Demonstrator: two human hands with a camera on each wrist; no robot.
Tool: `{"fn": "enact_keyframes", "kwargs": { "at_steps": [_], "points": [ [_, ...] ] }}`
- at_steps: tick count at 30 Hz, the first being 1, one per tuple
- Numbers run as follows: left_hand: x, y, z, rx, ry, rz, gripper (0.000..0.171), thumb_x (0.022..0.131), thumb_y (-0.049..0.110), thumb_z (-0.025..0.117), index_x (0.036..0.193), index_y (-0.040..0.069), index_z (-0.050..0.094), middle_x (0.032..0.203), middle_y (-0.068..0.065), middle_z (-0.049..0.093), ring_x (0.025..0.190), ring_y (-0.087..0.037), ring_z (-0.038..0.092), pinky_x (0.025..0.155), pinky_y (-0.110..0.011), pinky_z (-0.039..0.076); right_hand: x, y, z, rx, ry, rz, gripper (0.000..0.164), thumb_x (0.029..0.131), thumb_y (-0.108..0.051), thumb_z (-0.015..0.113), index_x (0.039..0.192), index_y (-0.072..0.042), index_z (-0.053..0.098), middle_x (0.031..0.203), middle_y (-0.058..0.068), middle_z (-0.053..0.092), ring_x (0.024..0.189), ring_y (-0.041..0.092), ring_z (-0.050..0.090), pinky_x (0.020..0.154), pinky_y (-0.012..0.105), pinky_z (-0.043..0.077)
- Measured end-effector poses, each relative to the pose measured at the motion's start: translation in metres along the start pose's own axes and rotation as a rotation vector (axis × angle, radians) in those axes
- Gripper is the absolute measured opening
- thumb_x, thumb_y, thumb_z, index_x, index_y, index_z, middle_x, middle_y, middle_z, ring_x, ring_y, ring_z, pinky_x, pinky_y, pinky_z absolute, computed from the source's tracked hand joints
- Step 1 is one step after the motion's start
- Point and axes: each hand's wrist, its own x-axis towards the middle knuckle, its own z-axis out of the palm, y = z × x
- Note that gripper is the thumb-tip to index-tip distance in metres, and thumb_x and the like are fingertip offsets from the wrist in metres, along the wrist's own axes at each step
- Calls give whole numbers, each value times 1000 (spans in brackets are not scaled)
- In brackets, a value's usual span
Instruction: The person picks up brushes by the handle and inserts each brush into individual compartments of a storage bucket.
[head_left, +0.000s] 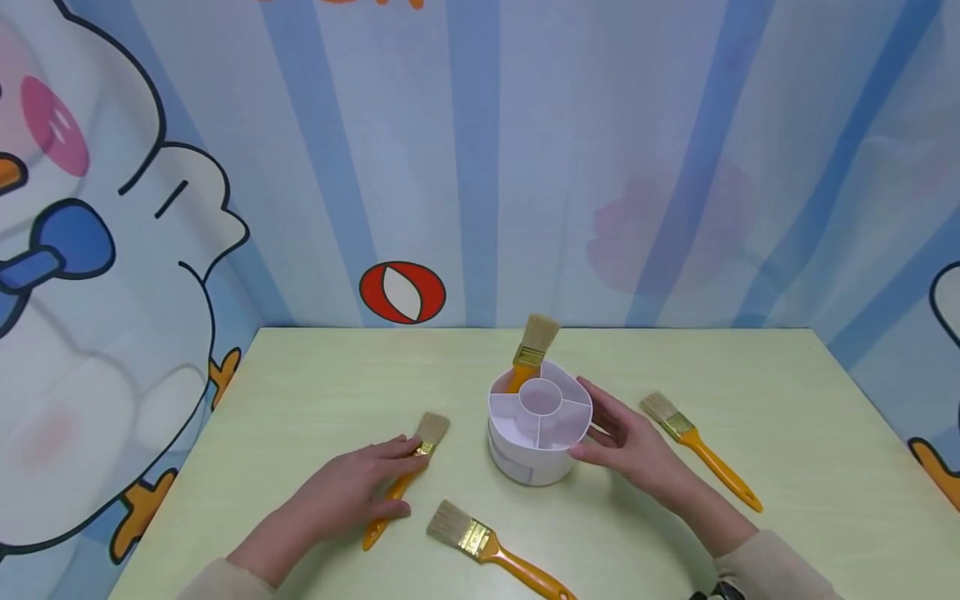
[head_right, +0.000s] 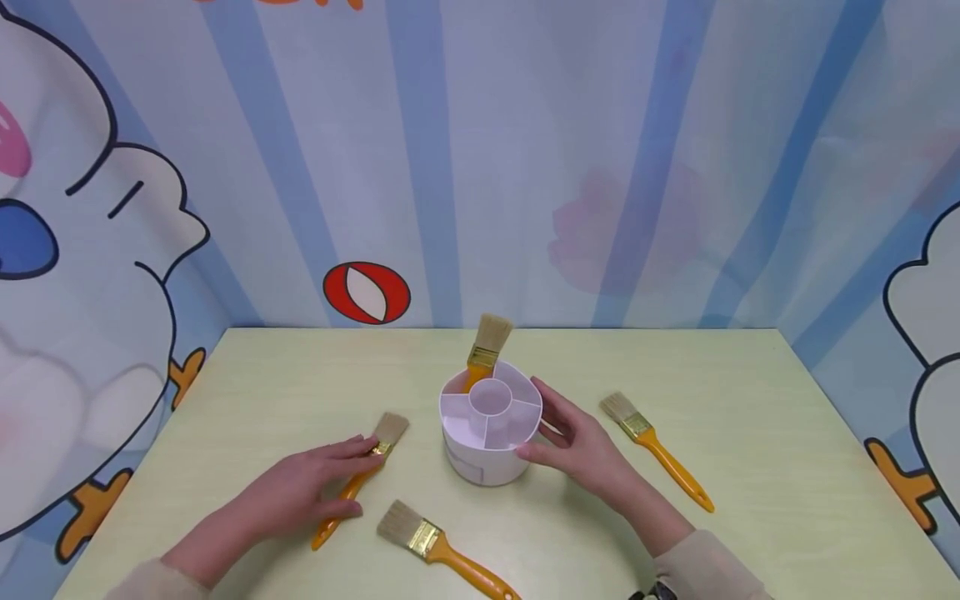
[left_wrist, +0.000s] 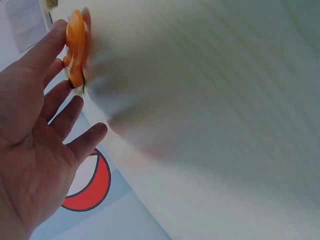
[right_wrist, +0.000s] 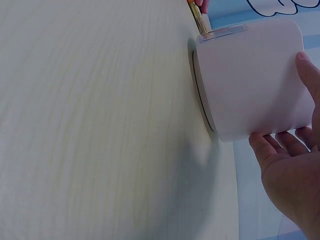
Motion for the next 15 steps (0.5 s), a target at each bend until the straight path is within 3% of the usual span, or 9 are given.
{"fn": "enact_keyframes", "kwargs": {
  "at_steps": [11,15],
  "points": [
    [12,-10,-8,58,14,83,62,94,35,84,151,21,64,165,-1,49,154,-30,44,115,-55,50,0,-1,0,-16,3,5,93,94,-12,84,169,-8,29,172,21,32,156,44,35,112,30,47],
    [19,-14,-10,83,5,84,62,94,35,84,151,22,64,165,-1,49,154,-30,44,115,-56,50,-1,-1,0,-12,-3,8,93,95,-12,83,169,-8,28,172,21,31,156,43,35,114,31,45]
  ]
}}
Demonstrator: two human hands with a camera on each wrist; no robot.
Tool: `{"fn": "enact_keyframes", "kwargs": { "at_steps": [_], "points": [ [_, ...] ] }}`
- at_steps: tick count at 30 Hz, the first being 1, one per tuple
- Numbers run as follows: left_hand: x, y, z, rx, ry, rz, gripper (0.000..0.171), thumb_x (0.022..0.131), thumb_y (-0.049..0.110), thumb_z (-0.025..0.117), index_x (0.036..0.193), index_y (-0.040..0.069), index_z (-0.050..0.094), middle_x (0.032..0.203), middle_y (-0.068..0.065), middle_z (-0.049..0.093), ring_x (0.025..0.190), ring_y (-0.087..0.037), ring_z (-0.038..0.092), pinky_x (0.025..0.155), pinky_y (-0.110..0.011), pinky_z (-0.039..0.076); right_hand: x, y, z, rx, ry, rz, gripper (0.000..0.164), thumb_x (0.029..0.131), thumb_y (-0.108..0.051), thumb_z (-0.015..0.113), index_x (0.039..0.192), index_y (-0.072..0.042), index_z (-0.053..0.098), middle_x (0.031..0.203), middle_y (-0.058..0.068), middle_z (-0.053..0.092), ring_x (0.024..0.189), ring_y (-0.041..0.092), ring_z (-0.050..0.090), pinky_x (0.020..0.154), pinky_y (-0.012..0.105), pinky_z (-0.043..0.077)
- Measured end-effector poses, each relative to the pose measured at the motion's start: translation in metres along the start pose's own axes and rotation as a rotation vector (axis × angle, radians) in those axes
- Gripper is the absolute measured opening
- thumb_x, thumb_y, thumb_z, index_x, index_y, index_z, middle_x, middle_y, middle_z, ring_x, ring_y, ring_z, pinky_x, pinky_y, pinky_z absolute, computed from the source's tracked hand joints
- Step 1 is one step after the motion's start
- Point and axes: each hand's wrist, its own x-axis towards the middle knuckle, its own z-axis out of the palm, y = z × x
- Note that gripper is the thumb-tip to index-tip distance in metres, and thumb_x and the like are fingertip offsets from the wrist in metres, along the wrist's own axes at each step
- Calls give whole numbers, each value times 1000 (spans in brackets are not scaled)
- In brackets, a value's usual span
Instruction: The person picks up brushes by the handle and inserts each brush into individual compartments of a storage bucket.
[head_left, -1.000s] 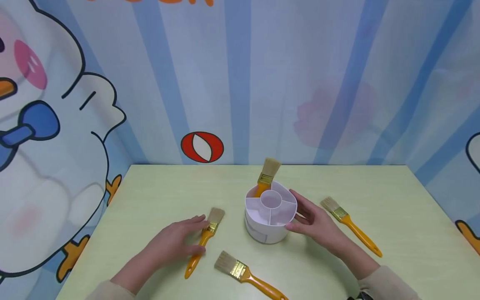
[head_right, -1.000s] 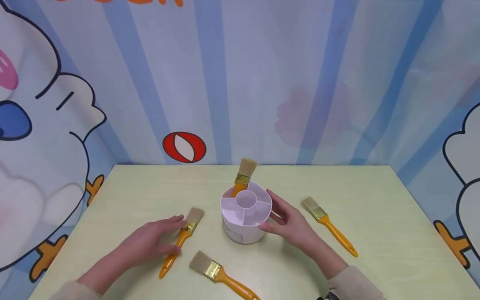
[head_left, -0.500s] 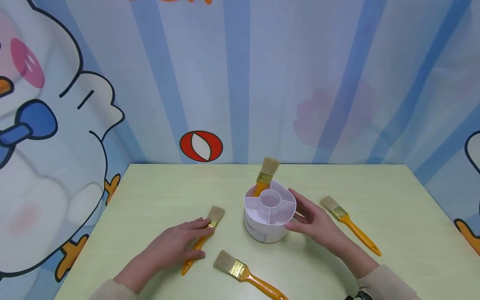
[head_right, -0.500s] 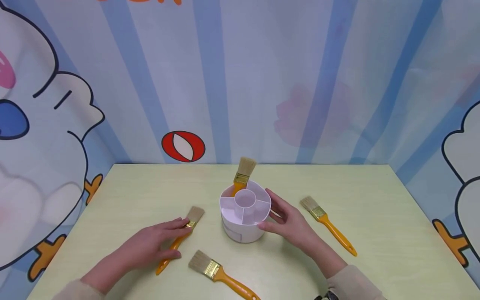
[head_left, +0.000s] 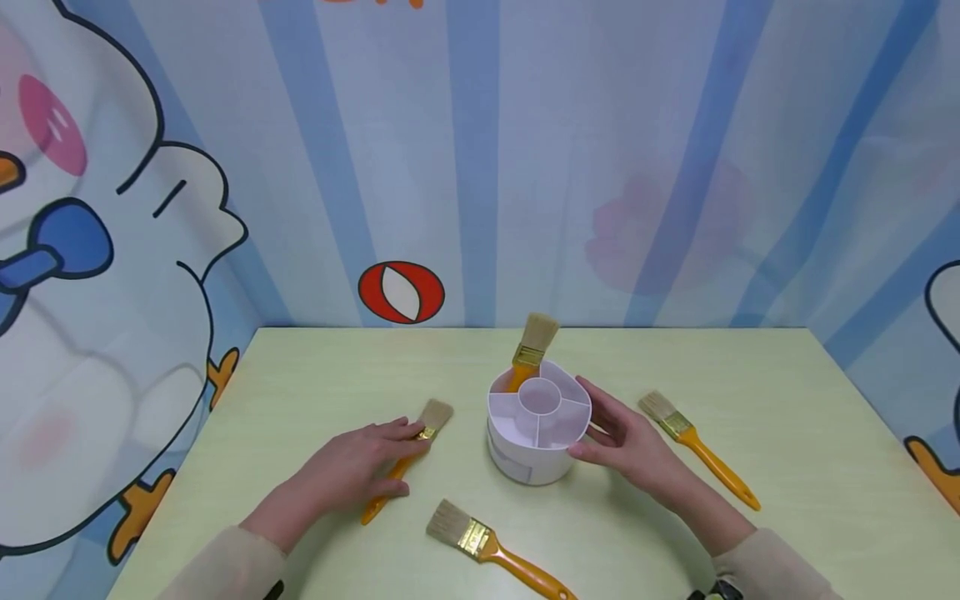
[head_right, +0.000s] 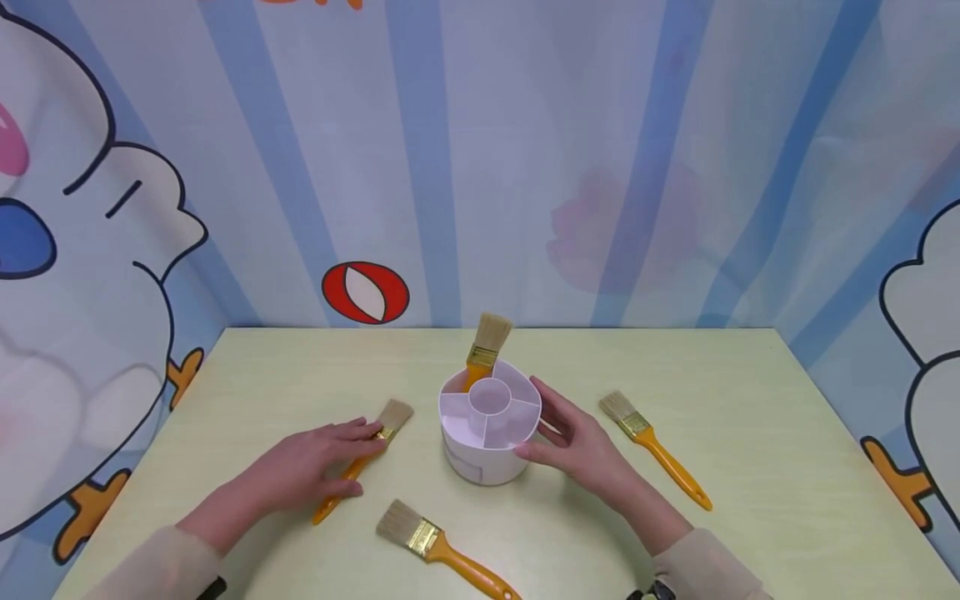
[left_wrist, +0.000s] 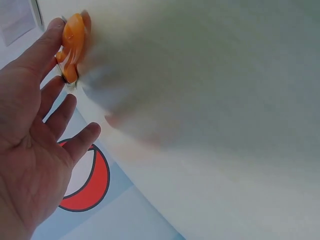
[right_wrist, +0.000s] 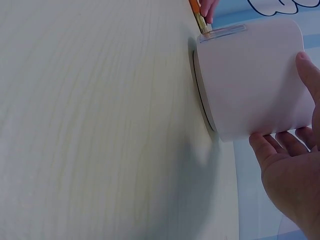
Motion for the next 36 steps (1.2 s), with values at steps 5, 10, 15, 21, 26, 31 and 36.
{"fn": "enact_keyframes", "kwargs": {
  "at_steps": [5,10,15,21,26,31,36],
  "points": [
    [5,-4,-5,17,-4,15,62,94,34,84,152,21,63,166,-2,49,154,-32,43,115,-58,49,0,0,0,-5,-2,3,92,96,-14,83,170,-9,28,173,20,31,157,43,34,114,31,45],
    [7,-6,-9,37,-9,21,62,95,32,83,152,20,63,165,-3,49,154,-33,43,117,-57,47,0,0,0,-3,-3,2,92,95,-13,83,170,-10,29,172,19,32,157,42,34,113,29,45],
    [7,-6,-9,44,-6,-21,63,95,33,83,153,21,62,166,-3,49,154,-32,43,117,-56,47,0,0,1,1,-6,2,92,95,-13,83,170,-10,28,172,20,32,157,42,34,113,29,46],
    [5,-1,-8,-115,138,-176,69,94,33,84,155,16,58,160,-8,55,146,-34,54,116,-55,48,0,1,0,-1,2,1,93,95,-13,83,169,-9,29,172,20,32,156,43,35,113,29,46],
    [3,2,-3,-239,209,-294,70,93,37,85,152,10,61,155,-14,59,144,-39,54,118,-58,46,1,3,0,3,7,-5,92,94,-11,84,169,-8,30,172,20,33,156,42,35,112,27,46],
    [2,0,6,-289,211,-385,67,93,39,84,150,10,63,155,-17,58,146,-41,51,118,-59,44,0,3,1,3,-3,-4,91,95,-13,83,169,-9,30,172,19,33,157,41,34,113,28,45],
    [1,-2,10,-302,213,-374,61,94,37,84,147,13,66,156,-18,57,146,-44,51,116,-63,44,1,3,0,7,6,-3,92,94,-11,83,169,-9,30,172,19,33,157,41,35,113,27,45]
  ]
}}
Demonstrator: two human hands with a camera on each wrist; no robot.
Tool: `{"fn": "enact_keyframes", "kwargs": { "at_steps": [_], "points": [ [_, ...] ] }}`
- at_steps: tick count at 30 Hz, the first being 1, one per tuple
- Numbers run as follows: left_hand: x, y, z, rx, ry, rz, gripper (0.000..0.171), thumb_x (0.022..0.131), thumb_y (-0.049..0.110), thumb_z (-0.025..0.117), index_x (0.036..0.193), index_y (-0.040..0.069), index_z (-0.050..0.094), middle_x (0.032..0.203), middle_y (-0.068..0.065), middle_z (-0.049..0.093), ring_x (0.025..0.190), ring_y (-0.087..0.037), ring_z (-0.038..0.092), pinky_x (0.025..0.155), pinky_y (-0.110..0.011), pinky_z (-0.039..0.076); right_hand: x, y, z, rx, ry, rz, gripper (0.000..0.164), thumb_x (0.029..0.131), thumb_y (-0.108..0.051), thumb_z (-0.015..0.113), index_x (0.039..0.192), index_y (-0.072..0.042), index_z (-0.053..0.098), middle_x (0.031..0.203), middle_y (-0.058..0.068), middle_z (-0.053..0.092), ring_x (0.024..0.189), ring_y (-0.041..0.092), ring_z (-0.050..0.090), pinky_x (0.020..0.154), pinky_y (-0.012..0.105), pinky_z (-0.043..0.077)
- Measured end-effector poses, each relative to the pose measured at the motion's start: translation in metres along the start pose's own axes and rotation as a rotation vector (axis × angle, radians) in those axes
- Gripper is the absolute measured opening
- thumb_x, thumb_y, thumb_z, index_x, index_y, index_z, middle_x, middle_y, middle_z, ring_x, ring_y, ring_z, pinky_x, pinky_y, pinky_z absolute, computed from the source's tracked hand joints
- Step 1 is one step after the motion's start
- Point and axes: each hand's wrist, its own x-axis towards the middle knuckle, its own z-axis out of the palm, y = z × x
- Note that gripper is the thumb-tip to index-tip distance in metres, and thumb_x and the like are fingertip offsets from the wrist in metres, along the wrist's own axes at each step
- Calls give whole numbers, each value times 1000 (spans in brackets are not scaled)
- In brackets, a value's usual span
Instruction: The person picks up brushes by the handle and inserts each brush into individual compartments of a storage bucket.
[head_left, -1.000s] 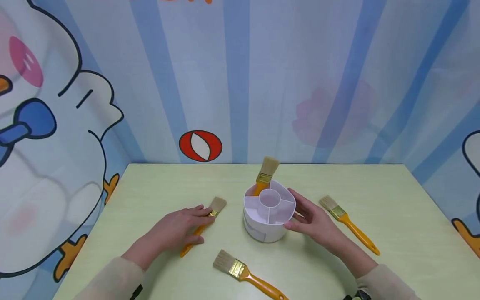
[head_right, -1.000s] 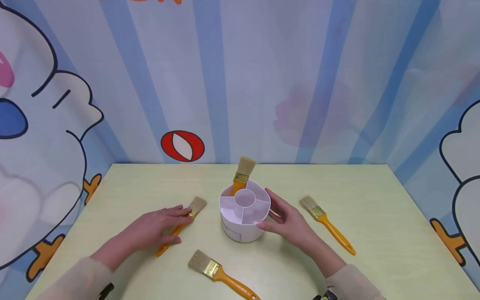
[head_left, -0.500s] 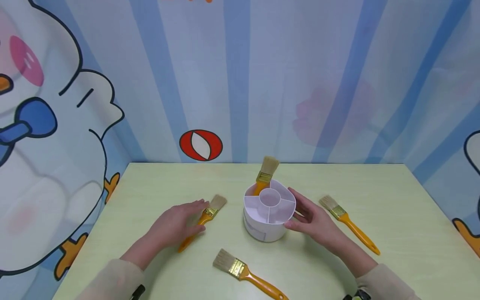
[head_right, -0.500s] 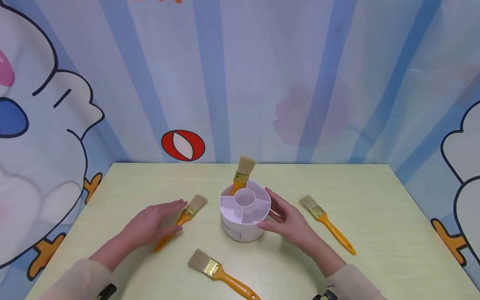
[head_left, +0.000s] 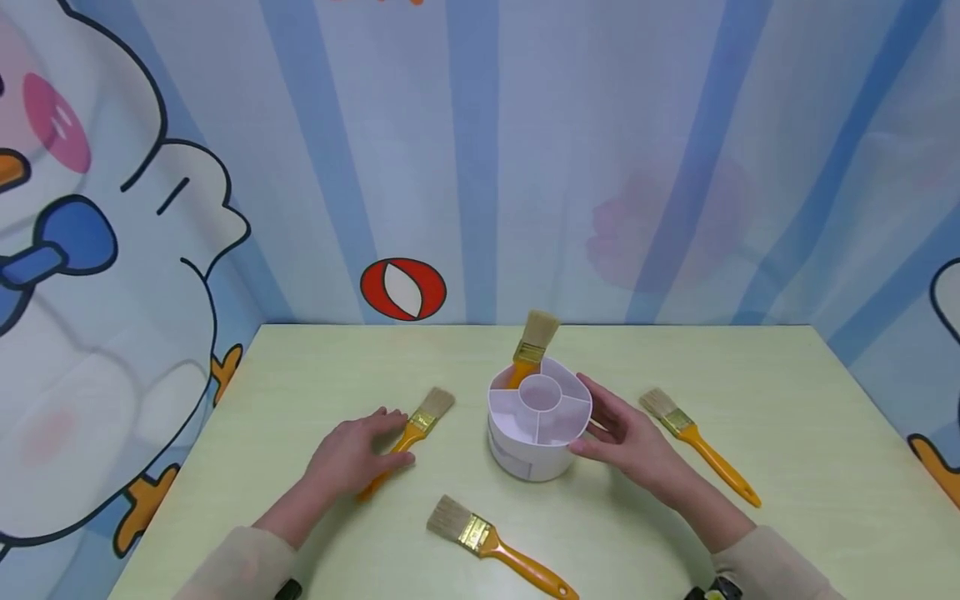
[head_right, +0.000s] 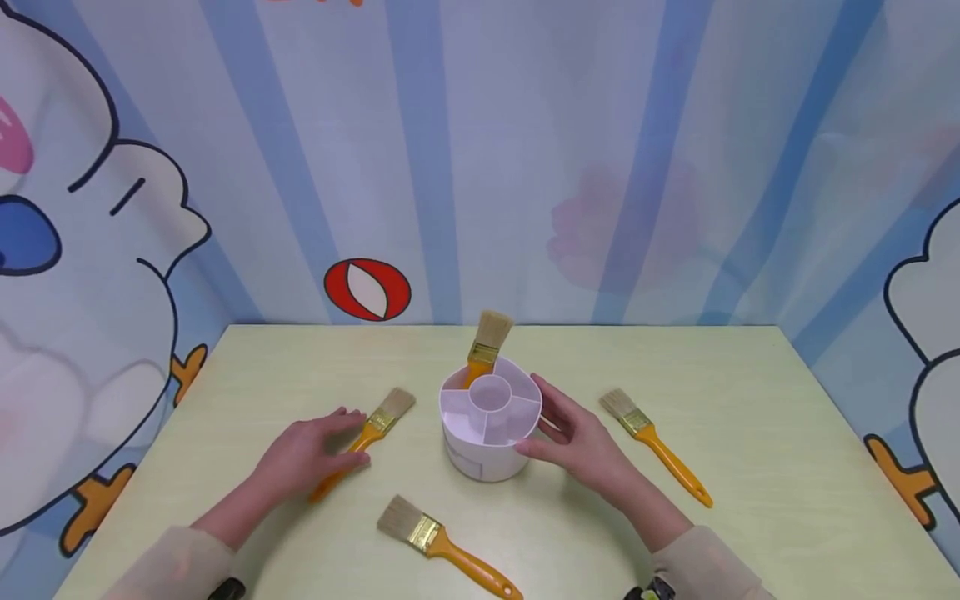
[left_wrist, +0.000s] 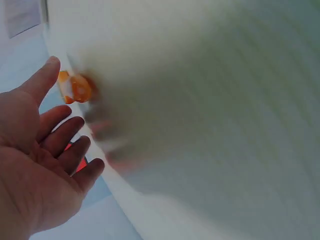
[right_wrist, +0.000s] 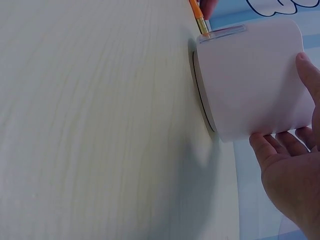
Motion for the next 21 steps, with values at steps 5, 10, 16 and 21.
{"fn": "enact_keyframes", "kwargs": {
  "at_steps": [5,10,16,21],
  "points": [
    [3,-5,0,13,-22,70,53,96,30,82,145,13,69,155,-11,59,148,-41,49,118,-63,42,0,0,0,10,0,1,92,94,-10,83,169,-9,30,172,19,33,157,41,35,113,27,46],
    [7,-14,0,-20,-34,187,47,97,20,81,142,10,70,151,-7,64,148,-35,50,119,-62,41,-1,-1,0,10,0,0,92,94,-11,83,169,-8,30,172,19,33,157,41,34,113,28,45],
    [10,-18,1,-50,-33,247,48,96,19,82,141,9,71,148,-6,66,146,-34,54,118,-62,44,0,0,0,8,4,5,93,94,-10,84,169,-9,30,172,19,33,157,40,35,112,26,46],
    [12,-15,3,-20,-14,270,46,95,18,83,139,10,73,143,-5,69,140,-31,60,113,-60,48,0,0,0,17,1,7,93,94,-10,83,169,-8,29,172,19,33,157,41,35,112,25,46]
  ]
}}
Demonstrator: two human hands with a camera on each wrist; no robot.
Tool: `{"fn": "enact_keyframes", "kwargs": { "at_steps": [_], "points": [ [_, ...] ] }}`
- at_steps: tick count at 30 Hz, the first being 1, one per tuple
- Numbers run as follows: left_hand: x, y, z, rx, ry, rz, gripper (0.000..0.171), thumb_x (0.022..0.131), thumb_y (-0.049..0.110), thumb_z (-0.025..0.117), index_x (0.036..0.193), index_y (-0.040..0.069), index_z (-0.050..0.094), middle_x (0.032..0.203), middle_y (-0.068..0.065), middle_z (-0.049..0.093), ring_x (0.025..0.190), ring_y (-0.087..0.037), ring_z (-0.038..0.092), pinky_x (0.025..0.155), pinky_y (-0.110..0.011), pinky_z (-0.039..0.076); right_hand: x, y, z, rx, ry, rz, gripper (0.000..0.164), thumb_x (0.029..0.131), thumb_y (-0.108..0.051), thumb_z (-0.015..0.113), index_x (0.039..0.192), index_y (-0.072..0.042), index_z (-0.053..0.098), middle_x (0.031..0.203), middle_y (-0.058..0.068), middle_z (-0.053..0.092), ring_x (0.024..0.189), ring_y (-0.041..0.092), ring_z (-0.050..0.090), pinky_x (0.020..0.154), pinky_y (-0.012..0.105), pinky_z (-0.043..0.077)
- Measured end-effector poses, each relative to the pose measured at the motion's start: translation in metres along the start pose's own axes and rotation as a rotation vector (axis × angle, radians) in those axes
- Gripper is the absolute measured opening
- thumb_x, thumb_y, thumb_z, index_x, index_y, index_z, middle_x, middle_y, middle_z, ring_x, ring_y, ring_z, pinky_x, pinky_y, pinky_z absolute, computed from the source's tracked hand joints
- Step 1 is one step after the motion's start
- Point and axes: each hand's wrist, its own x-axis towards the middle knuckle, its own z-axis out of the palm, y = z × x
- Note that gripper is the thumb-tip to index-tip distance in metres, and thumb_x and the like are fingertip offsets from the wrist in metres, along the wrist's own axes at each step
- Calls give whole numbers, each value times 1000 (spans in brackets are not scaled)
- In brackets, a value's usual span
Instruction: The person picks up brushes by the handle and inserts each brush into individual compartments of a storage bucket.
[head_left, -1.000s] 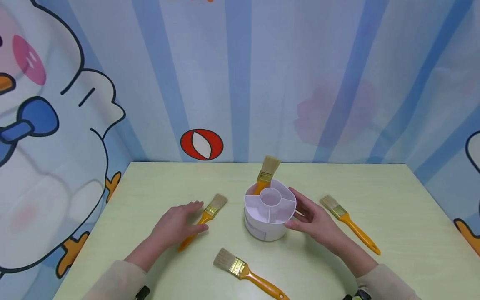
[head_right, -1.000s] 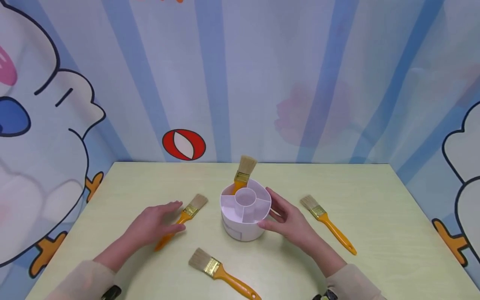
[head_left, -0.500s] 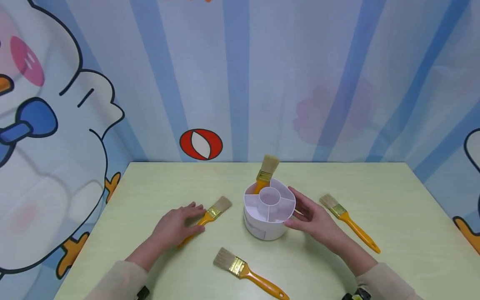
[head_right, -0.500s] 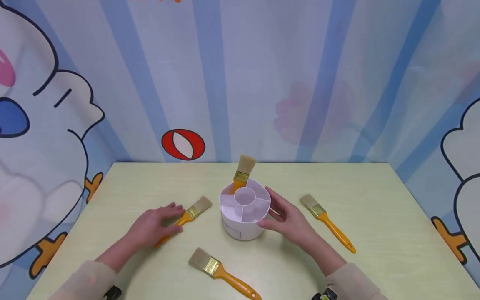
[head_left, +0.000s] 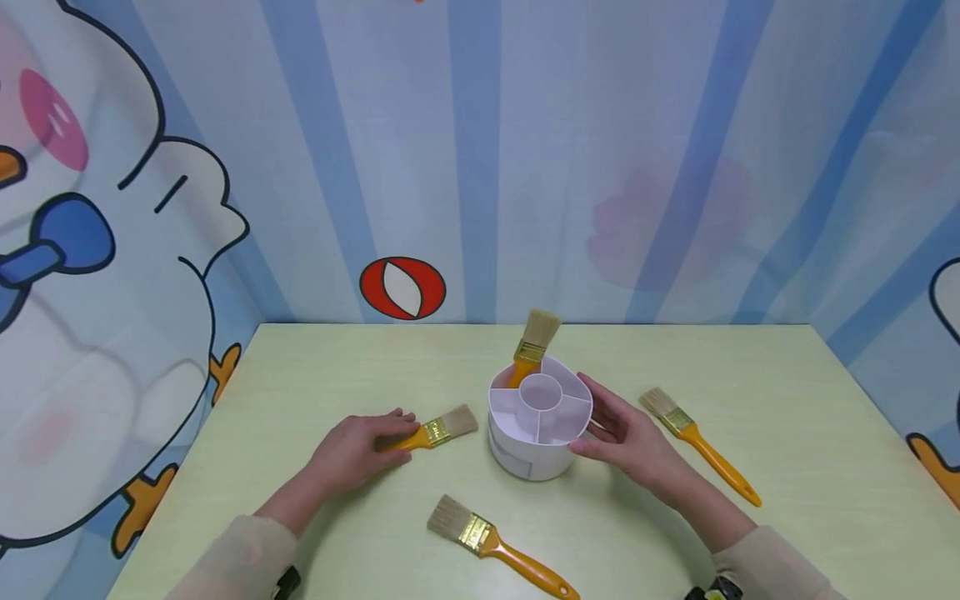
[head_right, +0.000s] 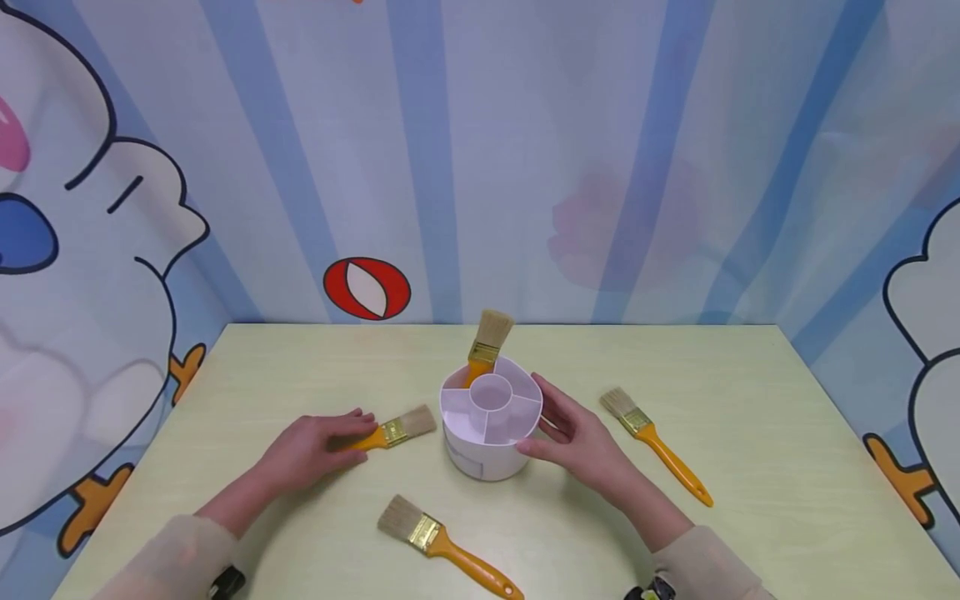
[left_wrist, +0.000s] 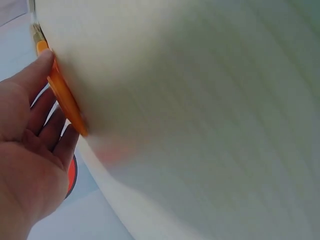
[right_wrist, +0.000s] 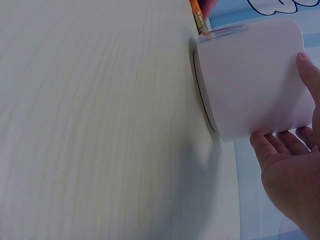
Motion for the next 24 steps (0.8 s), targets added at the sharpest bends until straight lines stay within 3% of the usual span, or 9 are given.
{"fn": "enact_keyframes", "kwargs": {
  "at_steps": [9,14,24],
  "points": [
    [3,7,5,49,43,17,37,94,15,83,131,16,79,133,-9,75,124,-30,71,103,-55,57,0,1,-1,0,-3,-1,92,95,-10,83,169,-8,29,172,19,33,156,41,35,112,25,46],
    [5,11,7,88,74,24,33,92,13,85,125,17,81,122,-5,79,113,-27,76,97,-50,61,-1,0,-1,1,-4,-5,92,95,-10,83,169,-8,29,172,19,33,156,41,35,112,25,46],
    [11,16,9,114,117,3,27,90,9,86,115,19,85,112,1,82,106,-22,77,94,-46,62,-1,-2,0,-8,-3,8,92,95,-12,83,170,-9,29,172,19,33,156,41,35,113,27,45]
  ]
}}
